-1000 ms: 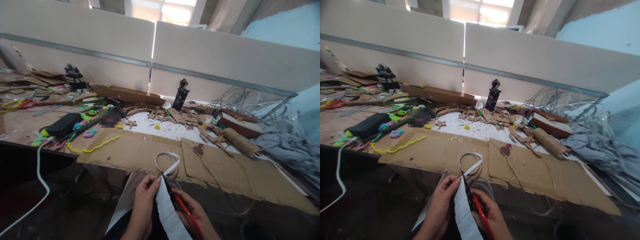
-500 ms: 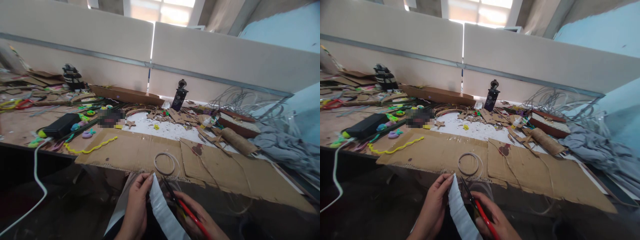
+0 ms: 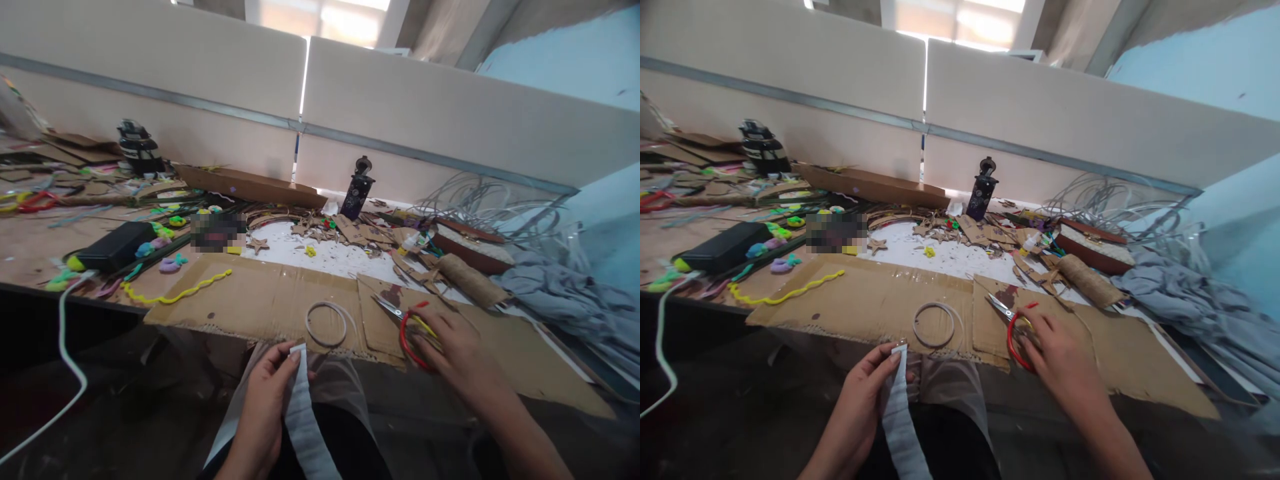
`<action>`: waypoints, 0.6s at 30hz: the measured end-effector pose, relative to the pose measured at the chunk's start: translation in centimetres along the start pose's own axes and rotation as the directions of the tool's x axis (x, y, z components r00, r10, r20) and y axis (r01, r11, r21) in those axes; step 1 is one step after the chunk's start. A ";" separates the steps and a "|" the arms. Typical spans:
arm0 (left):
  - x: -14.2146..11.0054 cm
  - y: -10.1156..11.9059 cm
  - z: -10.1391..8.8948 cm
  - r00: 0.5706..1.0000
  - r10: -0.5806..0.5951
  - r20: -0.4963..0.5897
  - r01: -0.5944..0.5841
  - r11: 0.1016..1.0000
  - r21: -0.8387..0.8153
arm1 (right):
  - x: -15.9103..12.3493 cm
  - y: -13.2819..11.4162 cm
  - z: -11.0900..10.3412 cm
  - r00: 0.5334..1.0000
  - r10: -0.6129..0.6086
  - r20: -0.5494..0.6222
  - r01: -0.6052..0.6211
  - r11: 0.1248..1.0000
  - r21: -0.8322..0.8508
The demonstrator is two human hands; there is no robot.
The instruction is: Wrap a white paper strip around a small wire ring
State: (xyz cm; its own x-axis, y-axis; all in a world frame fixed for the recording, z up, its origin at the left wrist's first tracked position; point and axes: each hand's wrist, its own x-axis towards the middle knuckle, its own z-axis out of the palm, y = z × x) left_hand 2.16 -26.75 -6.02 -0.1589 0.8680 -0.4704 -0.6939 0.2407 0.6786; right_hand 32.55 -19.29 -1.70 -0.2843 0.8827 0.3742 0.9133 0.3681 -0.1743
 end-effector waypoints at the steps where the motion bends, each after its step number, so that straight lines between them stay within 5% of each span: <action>1: 0.0 0.0 0.0 1.000 -0.001 -0.004 0.002 1.000 0.015 | 0.2 -0.1 0.0 1.000 -0.020 -0.003 0.020 1.000 -0.019; 5: 0.1 0.2 0.0 1.000 -0.002 -0.012 0.002 1.000 0.026 | 0.2 -3.3 0.0 0.991 -0.134 -0.027 0.135 0.989 0.055; 11: -0.3 1.1 0.6 0.998 0.064 -0.013 -0.063 0.998 0.028 | 0.2 -10.0 2.3 0.902 -0.430 0.043 0.413 0.887 0.208; 18: -0.3 1.7 0.5 0.992 0.126 -0.027 -0.123 0.988 0.094 | 1.1 -11.4 4.0 0.876 -0.482 0.010 0.482 0.876 0.020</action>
State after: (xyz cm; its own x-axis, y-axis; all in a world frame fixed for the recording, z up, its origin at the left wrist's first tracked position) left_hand 1.37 -26.42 -4.48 -0.2636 0.8794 -0.3965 -0.6002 0.1723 0.7811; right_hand 20.67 -21.37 -2.93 -0.6923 0.5987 0.4028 0.6572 0.7537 0.0093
